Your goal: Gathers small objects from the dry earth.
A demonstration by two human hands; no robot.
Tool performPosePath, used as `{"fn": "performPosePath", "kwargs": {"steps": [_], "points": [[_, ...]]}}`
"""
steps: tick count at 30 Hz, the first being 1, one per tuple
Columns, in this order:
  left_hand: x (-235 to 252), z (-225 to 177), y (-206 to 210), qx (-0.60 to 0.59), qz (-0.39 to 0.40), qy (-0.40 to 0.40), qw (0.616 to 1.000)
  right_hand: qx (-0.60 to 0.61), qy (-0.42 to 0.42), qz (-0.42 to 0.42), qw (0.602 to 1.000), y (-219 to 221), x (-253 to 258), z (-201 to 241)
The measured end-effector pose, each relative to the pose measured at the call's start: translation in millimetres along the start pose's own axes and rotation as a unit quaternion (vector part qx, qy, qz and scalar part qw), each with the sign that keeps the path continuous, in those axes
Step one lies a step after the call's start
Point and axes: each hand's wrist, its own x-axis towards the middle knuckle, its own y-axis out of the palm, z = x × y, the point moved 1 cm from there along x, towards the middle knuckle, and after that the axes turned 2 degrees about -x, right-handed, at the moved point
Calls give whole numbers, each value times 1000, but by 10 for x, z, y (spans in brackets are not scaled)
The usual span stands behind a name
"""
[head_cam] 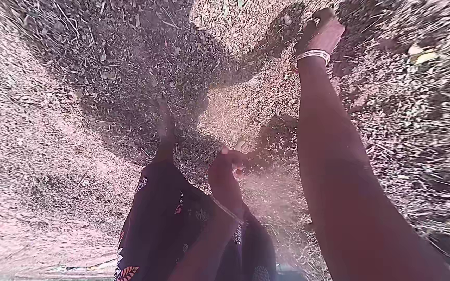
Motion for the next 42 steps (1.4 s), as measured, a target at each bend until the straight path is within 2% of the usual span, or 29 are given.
{"fn": "performPosePath", "kwargs": {"steps": [3,6,8,9,11,13,14,15,17,19,21,25,29,32,34,36,37,40,41,42], "points": [[7,34,-13,-8,1,2,1000,-24,-34,-29,999,8,144,336],[2,15,-15,-5,8,0,1000,-85,-104,56,989,228,205,352],[6,-9,0,-10,11,3,1000,-86,-94,90,988,333,154,202],[4,-17,7,-14,8,3,1000,-51,-78,88,992,356,95,105],[6,-41,13,-23,1,-3,1000,98,-26,65,993,425,2,-70],[6,-45,14,-24,5,-5,1000,272,-2,63,960,590,-23,-190],[11,-44,11,-22,7,-4,1000,305,-16,83,948,664,-37,-181],[6,-39,3,-17,6,-5,1000,287,-43,114,950,721,-71,-149],[-8,-34,-4,-12,8,-5,1000,163,-116,168,965,811,-126,-28],[1,-37,0,-14,11,-3,1000,69,-153,174,970,855,-183,110],[-6,-40,-2,-9,8,-5,1000,90,-141,172,971,908,-222,106],[-35,-68,27,7,-11,-21,1000,264,-102,170,944,1013,-347,-43],[-26,39,-55,-9,25,17,1000,420,-67,159,891,1056,-487,-126],[-11,74,-83,-21,19,13,1000,518,-8,128,846,969,-645,-100],[7,90,-99,-16,7,-1,1000,562,1,130,817,815,-836,-70],[18,73,-106,-8,-15,-22,1000,609,-65,181,770,596,-1137,-99],[31,79,-124,-15,-16,-25,999,635,-124,227,728,456,-1336,-134],[81,97,-180,-73,3,-48,996,660,-305,398,559,25,-1884,-236],[92,87,-200,-93,15,-65,993,653,-323,420,542,-72,-1989,-276],[105,77,-222,-111,30,-78,990,655,-308,405,559,-118,-2022,-340]]}}
